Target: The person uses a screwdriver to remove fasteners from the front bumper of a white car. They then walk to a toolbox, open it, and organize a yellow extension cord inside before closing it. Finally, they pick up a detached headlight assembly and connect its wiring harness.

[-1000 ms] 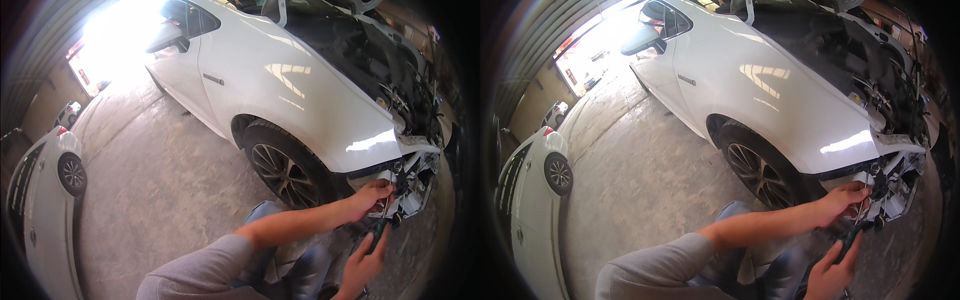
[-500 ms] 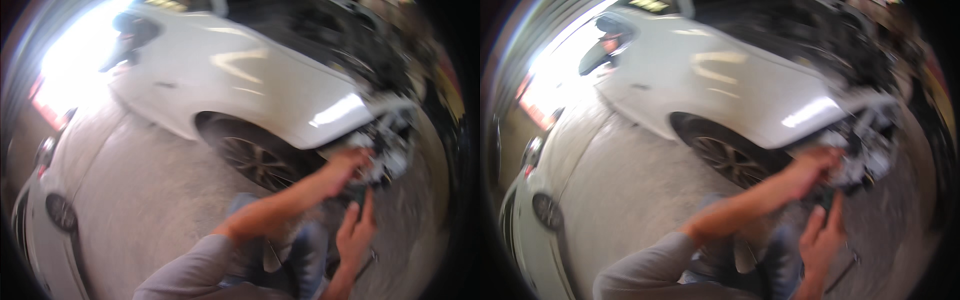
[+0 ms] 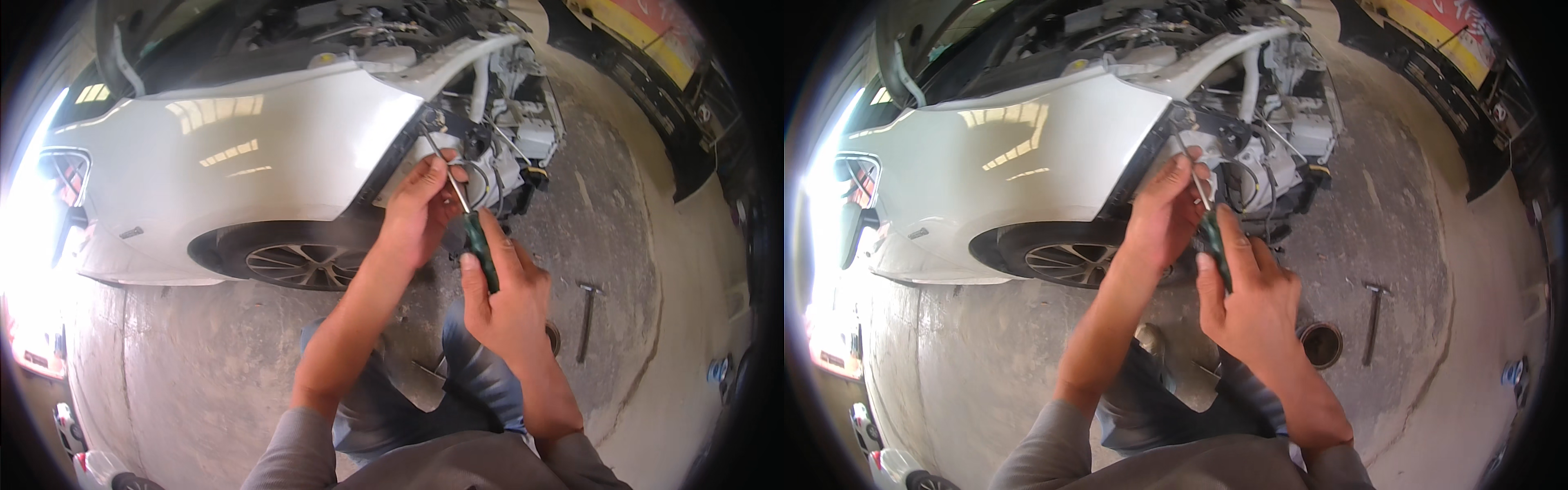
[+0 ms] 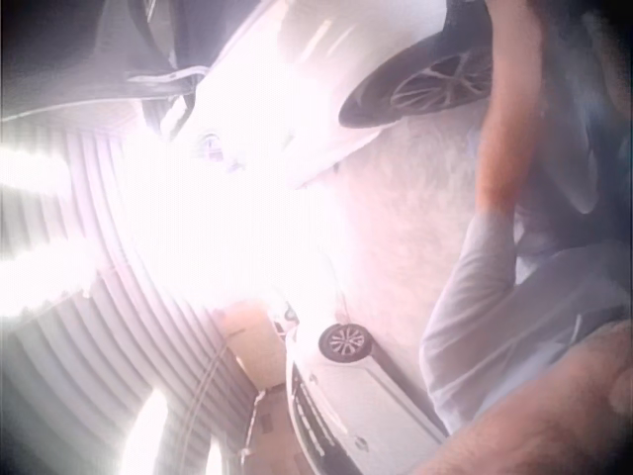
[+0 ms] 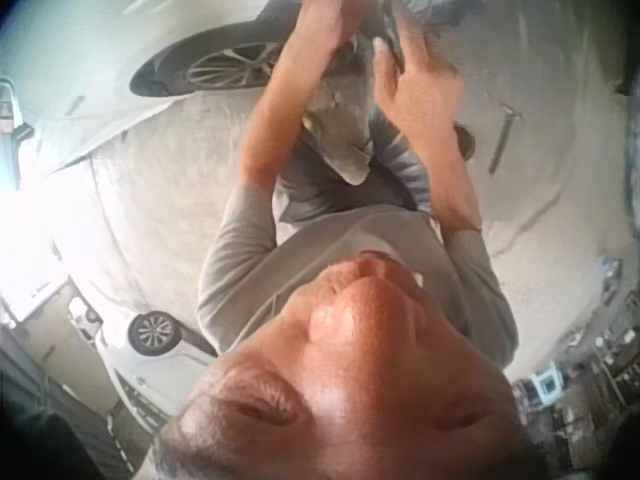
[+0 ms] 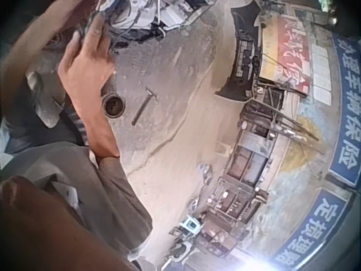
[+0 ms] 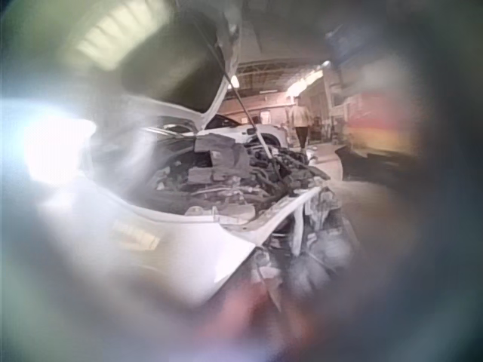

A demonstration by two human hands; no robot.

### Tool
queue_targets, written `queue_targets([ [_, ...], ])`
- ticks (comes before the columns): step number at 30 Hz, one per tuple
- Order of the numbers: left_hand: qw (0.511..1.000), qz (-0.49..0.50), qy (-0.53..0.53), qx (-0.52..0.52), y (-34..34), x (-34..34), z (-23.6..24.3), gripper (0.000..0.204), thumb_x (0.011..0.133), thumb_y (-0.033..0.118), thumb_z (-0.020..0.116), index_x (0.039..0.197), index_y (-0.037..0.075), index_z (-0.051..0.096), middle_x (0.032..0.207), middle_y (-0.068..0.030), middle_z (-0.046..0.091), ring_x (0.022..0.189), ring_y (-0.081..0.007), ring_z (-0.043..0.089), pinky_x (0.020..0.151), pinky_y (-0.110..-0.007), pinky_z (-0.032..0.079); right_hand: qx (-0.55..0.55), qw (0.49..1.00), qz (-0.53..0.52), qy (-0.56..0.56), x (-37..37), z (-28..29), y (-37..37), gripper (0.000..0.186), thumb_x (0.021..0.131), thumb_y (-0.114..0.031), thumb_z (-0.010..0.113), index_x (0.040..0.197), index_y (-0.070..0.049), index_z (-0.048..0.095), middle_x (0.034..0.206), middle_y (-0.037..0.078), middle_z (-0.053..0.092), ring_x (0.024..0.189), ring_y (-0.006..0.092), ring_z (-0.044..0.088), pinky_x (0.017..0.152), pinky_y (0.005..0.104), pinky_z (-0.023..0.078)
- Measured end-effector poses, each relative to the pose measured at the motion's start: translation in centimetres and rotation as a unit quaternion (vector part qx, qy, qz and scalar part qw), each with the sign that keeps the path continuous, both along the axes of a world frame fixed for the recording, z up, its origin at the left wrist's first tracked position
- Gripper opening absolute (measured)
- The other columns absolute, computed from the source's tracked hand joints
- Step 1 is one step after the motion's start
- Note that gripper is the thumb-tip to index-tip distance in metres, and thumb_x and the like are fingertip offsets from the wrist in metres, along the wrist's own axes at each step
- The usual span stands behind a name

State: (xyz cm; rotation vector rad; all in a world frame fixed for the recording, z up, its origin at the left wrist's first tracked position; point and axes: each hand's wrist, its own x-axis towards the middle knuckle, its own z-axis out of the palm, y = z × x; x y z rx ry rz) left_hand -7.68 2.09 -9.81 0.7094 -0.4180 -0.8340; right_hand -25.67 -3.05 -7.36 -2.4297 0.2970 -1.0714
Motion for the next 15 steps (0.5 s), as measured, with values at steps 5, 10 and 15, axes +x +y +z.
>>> queue_targets([
  [5, 0.999, -0.029, -0.032, 0.023, 0.1, 0.3, 0.9, 0.037, 0.107, 0.031, 0.060, 0.135, 0.007, 0.058, 0.103, -0.0021, 0.070, 0.082, -0.0096, 0.060, 0.070, -0.026, 0.046, 0.597, 0.789, 0.121, -0.078, -0.3, 1.0, 1.1, 0.046, 0.108, -0.035, 0.054, 0.140, -0.002, 0.057, 0.074, 0.002, 0.058, 0.054, 0.0107, 0.049, 0.049, 0.0313, 0.046],
  [10, 0.997, -0.045, -0.050, 0.044, -0.1, 0.3, 0.9, 0.042, 0.106, 0.032, 0.060, 0.139, 0.005, 0.057, 0.103, -0.0016, 0.070, 0.082, -0.0096, 0.060, 0.070, -0.025, 0.045, 0.817, 0.532, 0.168, -0.145, 0.3, 1.2, 0.5, 0.044, 0.111, -0.047, 0.040, 0.123, -0.009, 0.061, 0.070, -0.003, 0.049, 0.046, 0.0050, 0.030, 0.042, 0.0253, 0.037],
  [15, 0.999, -0.018, -0.038, 0.034, -0.6, 0.4, -0.6, 0.038, 0.106, 0.033, 0.061, 0.132, 0.007, 0.059, 0.100, -0.0003, 0.070, 0.081, -0.0087, 0.060, 0.071, -0.025, 0.045, 0.693, 0.709, 0.125, -0.042, 0.1, -0.4, -0.2, 0.047, 0.111, -0.043, 0.044, 0.135, -0.006, 0.060, 0.084, 0.001, 0.064, 0.050, 0.0088, 0.044, 0.046, 0.0273, 0.044],
])
